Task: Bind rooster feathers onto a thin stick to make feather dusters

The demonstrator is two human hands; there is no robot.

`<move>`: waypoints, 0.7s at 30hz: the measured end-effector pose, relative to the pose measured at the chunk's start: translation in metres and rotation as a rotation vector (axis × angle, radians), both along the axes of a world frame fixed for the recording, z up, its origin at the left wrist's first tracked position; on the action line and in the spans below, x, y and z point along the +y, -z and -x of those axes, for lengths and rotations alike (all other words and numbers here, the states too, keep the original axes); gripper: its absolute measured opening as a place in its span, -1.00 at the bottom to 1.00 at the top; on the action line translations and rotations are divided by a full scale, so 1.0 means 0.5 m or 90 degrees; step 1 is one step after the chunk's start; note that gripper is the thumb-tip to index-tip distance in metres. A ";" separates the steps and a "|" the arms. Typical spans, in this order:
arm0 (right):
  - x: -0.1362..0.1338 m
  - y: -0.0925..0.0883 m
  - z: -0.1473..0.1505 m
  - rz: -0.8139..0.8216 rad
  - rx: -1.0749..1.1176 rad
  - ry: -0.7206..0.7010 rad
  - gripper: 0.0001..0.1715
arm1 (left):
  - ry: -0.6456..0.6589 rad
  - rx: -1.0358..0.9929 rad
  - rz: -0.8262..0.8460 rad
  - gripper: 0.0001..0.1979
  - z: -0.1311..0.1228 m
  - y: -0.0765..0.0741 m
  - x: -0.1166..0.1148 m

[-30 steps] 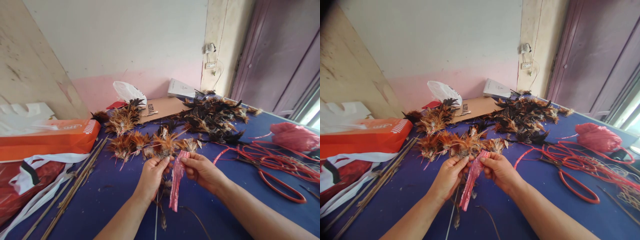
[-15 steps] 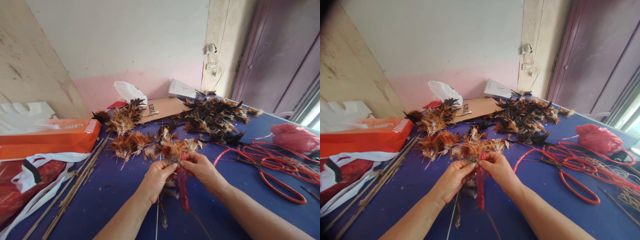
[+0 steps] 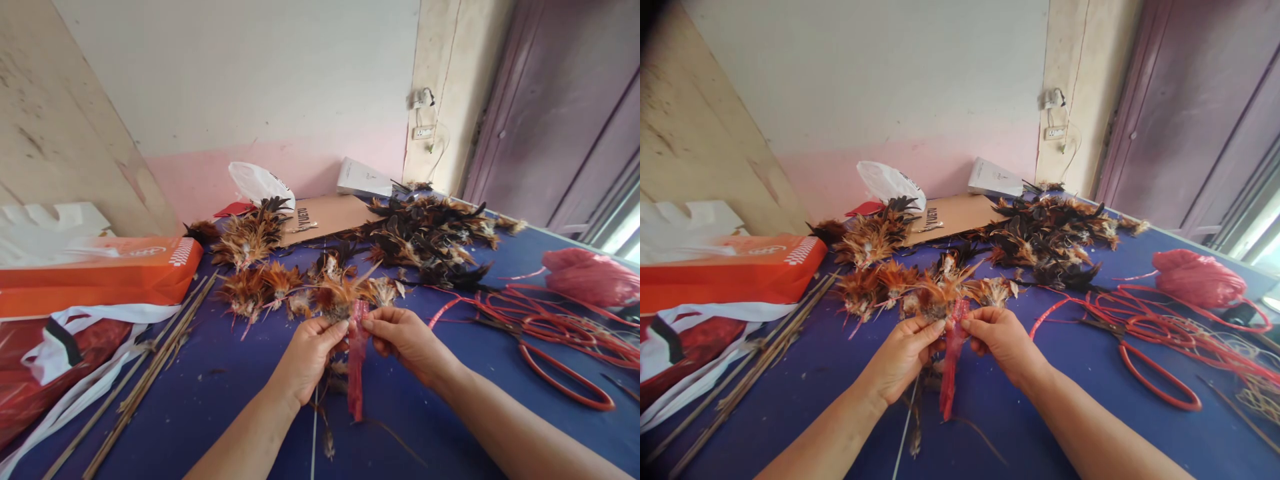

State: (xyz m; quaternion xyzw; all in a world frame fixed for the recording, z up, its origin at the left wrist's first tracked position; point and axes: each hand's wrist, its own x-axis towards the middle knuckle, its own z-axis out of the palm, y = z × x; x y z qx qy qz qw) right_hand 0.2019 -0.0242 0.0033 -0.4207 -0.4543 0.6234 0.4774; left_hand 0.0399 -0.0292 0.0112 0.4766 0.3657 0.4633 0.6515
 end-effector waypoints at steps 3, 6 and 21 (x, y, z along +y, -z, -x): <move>-0.003 -0.002 0.007 -0.013 -0.081 0.017 -0.71 | 0.001 0.037 -0.027 -0.75 -0.002 0.003 0.000; -0.007 -0.008 0.012 -0.025 -0.124 0.013 -0.70 | -0.004 0.057 -0.033 -0.75 -0.003 0.008 0.001; -0.004 0.000 0.014 -0.038 -0.180 0.032 -0.84 | -0.027 0.168 -0.158 -0.73 -0.004 0.008 0.000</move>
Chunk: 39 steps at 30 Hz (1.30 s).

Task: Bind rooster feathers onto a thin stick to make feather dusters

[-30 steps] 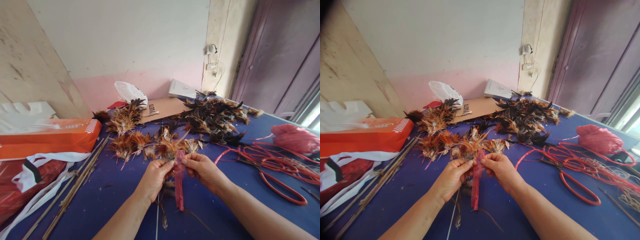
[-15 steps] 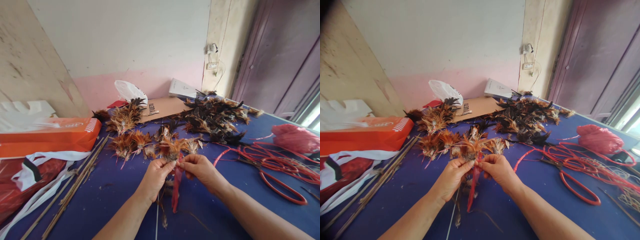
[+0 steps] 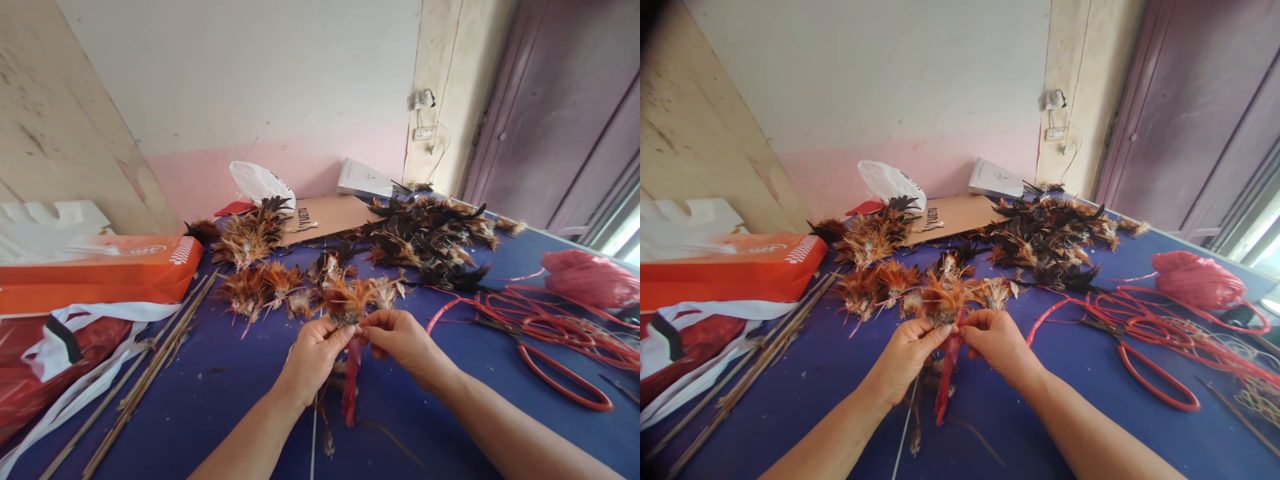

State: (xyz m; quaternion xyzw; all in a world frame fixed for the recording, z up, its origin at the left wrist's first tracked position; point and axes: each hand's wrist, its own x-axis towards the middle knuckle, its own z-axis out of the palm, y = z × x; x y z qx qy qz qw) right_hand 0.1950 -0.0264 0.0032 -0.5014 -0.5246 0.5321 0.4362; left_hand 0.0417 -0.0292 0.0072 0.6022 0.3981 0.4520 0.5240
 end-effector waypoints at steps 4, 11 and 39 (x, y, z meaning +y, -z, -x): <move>0.001 0.006 0.000 -0.009 -0.028 -0.010 -0.82 | -0.043 0.077 -0.056 -0.73 0.003 0.003 0.003; -0.003 -0.003 0.003 -0.017 -0.031 -0.006 -0.85 | -0.006 -0.035 0.011 -0.76 -0.003 -0.003 0.002; 0.049 -0.009 -0.077 0.129 0.559 0.062 -0.90 | -0.245 0.096 0.163 -0.78 0.232 -0.005 0.029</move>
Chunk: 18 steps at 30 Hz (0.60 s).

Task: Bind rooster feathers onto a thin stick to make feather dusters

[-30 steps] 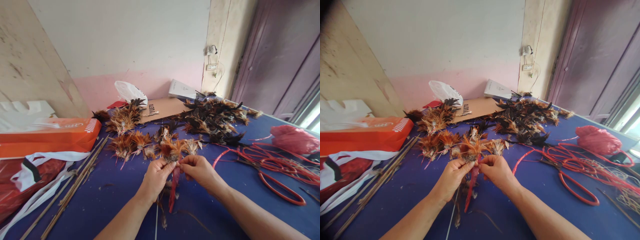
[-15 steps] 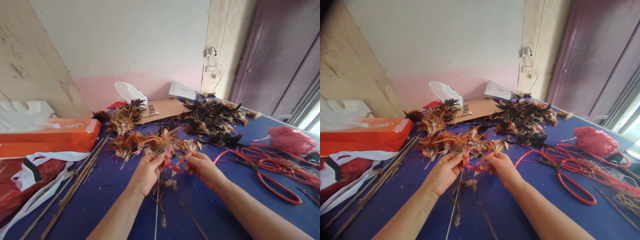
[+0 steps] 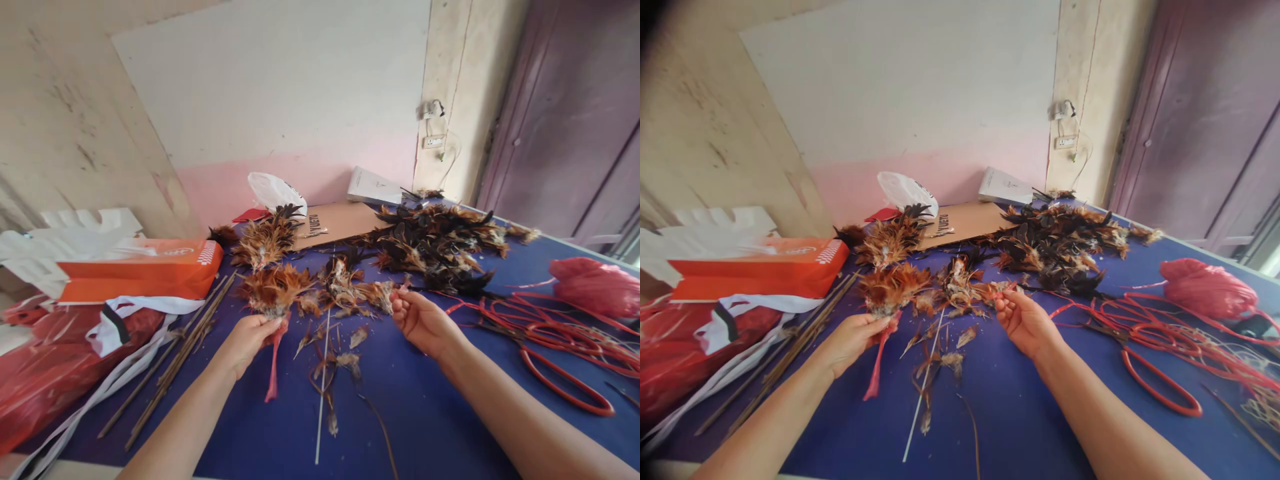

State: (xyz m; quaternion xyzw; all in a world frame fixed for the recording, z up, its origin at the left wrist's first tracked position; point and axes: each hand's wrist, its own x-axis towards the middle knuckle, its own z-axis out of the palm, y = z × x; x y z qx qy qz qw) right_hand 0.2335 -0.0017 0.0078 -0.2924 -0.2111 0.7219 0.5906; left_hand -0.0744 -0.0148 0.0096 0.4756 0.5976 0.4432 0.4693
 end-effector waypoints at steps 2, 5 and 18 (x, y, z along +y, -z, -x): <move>-0.005 0.001 0.004 -0.024 -0.055 -0.007 -0.93 | -0.056 0.164 -0.039 -0.74 0.024 0.002 -0.001; -0.015 0.003 0.016 -0.083 -0.178 -0.020 -0.83 | -0.109 0.293 -0.102 -0.70 0.032 -0.020 -0.005; -0.031 0.001 0.033 -0.204 -0.301 0.038 -0.72 | 0.226 -0.400 0.181 -0.91 -0.236 -0.020 -0.014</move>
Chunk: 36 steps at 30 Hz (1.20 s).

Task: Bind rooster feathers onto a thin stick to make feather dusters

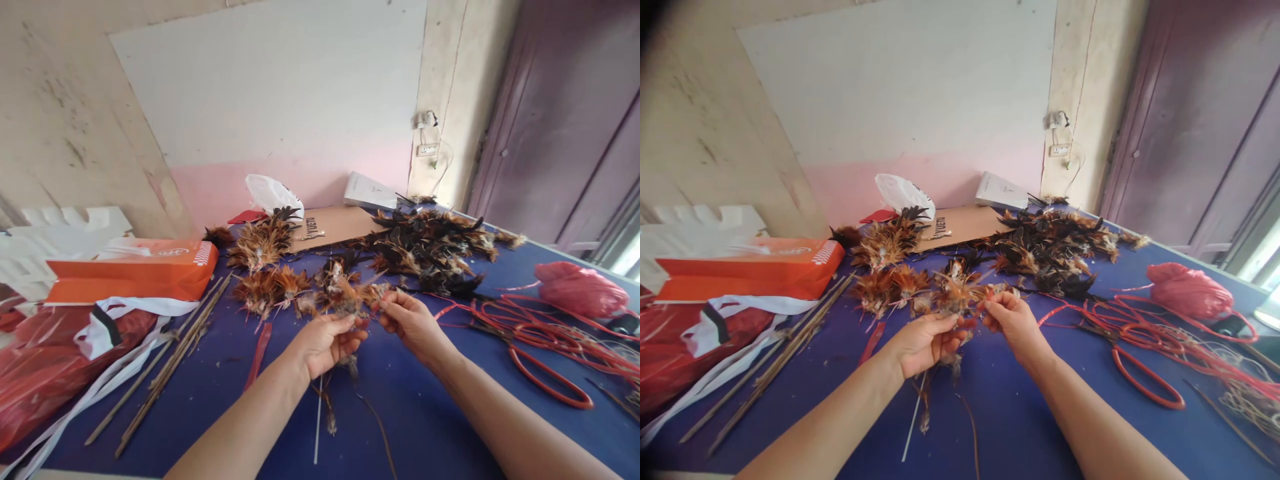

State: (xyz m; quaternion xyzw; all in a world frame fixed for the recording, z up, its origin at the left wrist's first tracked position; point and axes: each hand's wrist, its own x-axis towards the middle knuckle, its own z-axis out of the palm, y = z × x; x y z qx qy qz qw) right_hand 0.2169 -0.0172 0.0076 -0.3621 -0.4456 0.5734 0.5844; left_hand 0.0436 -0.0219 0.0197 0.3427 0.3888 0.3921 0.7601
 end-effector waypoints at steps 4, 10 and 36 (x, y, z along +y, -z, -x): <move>-0.003 -0.009 0.000 0.041 0.074 -0.009 -0.70 | 0.009 -0.030 0.030 -0.90 -0.014 0.020 0.008; -0.002 -0.015 -0.002 0.079 0.154 -0.050 -0.74 | 0.010 -0.039 0.041 -0.87 -0.003 0.031 0.010; -0.016 -0.020 0.008 -0.032 0.030 -0.082 -0.81 | 0.092 0.177 -0.185 -0.78 -0.001 0.033 -0.005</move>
